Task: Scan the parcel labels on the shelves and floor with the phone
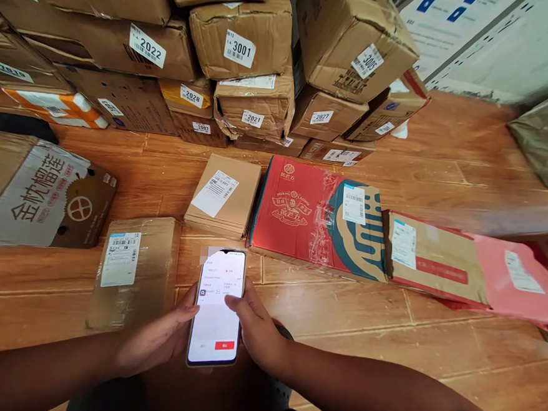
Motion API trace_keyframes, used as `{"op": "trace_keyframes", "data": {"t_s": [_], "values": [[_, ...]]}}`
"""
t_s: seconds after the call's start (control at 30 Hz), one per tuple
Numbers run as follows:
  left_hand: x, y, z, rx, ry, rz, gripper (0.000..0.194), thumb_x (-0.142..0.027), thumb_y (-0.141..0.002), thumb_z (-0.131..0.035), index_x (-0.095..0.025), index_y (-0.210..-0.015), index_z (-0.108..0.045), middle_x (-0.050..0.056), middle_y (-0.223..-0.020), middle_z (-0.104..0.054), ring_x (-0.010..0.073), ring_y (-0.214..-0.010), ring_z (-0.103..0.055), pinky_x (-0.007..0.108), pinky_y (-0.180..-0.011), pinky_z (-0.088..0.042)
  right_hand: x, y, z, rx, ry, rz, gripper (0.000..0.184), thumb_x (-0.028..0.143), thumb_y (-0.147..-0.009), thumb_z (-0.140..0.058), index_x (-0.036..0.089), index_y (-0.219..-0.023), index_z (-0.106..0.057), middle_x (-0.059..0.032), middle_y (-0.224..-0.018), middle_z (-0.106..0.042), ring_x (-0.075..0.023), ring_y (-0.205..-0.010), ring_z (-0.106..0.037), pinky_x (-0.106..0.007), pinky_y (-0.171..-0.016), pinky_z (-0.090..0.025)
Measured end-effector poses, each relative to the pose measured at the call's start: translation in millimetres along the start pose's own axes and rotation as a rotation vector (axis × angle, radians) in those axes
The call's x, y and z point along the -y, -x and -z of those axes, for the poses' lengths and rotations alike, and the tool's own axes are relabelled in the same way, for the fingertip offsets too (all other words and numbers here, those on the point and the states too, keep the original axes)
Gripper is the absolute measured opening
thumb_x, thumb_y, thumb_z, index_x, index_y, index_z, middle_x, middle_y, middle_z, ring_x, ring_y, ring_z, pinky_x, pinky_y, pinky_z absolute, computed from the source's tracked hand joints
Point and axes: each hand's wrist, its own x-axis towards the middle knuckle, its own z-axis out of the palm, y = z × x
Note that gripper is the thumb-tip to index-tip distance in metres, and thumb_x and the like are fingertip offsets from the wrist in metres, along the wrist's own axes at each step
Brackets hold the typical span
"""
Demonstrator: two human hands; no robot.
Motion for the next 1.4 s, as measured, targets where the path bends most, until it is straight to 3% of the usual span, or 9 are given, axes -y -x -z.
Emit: {"op": "trace_keyframes", "data": {"t_s": [0.1, 0.4, 0.6, 0.83, 1.07, 1.4], "values": [[-1.8, 0.7, 1.0, -0.008, -0.012, 0.029, 0.049, -0.048, -0.085, -0.049, -0.033, -0.128, -0.029, 0.008, -0.131, -0.049, 0.0281, -0.107, -0.060, 0.039, -0.069, -0.054, -3.8, 1.2, 7.4, 0.057, 0.031, -0.001, 0.045, 0.036, -0.074, -0.061, 0.027, -0.115, -0.047, -0.0014, -0.093, -0.066, -0.0219, -0.081, -0.057, -0.038, -0.075, -0.041], [-1.6, 1.5, 4.2, -0.019, 0.011, 0.038, 0.053, -0.043, -0.084, -0.051, -0.033, -0.131, -0.030, 0.007, -0.123, -0.055, 0.0273, -0.105, -0.060, 0.039, -0.070, -0.055, 7.1, 8.2, 9.6, 0.158, 0.113, 0.000, 0.043, 0.026, -0.068, -0.055, 0.026, -0.110, -0.046, -0.0036, -0.111, -0.061, -0.0251, -0.108, -0.052, -0.043, -0.094, -0.036], [-8.9, 3.2, -0.2, -0.018, 0.017, 0.046, 0.046, -0.040, -0.082, -0.053, -0.031, -0.125, -0.036, 0.006, -0.119, -0.057, 0.0245, -0.098, -0.060, 0.042, -0.071, -0.054, 10.8, 12.1, 12.1, 0.297, 0.163, 0.023, 0.060, 0.019, -0.069, -0.057, 0.029, -0.125, -0.036, -0.0018, -0.115, -0.060, -0.0234, -0.105, -0.054, -0.040, -0.085, -0.040], [-8.7, 5.1, -2.0, -0.045, 0.046, 0.041, 0.048, -0.036, -0.078, -0.055, -0.030, -0.122, -0.036, 0.006, -0.114, -0.057, 0.0245, -0.099, -0.059, 0.041, -0.069, -0.055, 10.0, 10.7, 13.8, 0.303, 0.184, 0.012, 0.058, 0.018, -0.070, -0.054, 0.029, -0.124, -0.037, -0.0011, -0.114, -0.060, -0.0225, -0.103, -0.054, -0.040, -0.085, -0.040], [-4.8, 6.0, 1.6, 0.007, 0.070, 0.027, 0.049, -0.035, -0.082, -0.051, -0.034, -0.126, -0.031, 0.004, -0.115, -0.057, 0.0233, -0.099, -0.061, 0.039, -0.070, -0.055, 12.1, 11.1, 10.6, 0.301, 0.151, 0.000, 0.057, 0.019, -0.068, -0.057, 0.029, -0.121, -0.039, -0.0004, -0.109, -0.061, -0.0226, -0.098, -0.055, -0.039, -0.082, -0.040], [-9.3, 2.7, -5.2, -0.092, 0.103, 0.063, 0.060, -0.029, -0.073, -0.058, -0.030, -0.126, -0.030, 0.005, -0.114, -0.058, 0.0240, -0.101, -0.057, 0.043, -0.080, -0.050, 10.8, 9.9, 11.8, 0.308, 0.156, 0.010, 0.052, 0.019, -0.068, -0.055, 0.027, -0.117, -0.038, -0.0013, -0.109, -0.060, -0.0220, -0.100, -0.055, -0.038, -0.080, -0.041]]}}
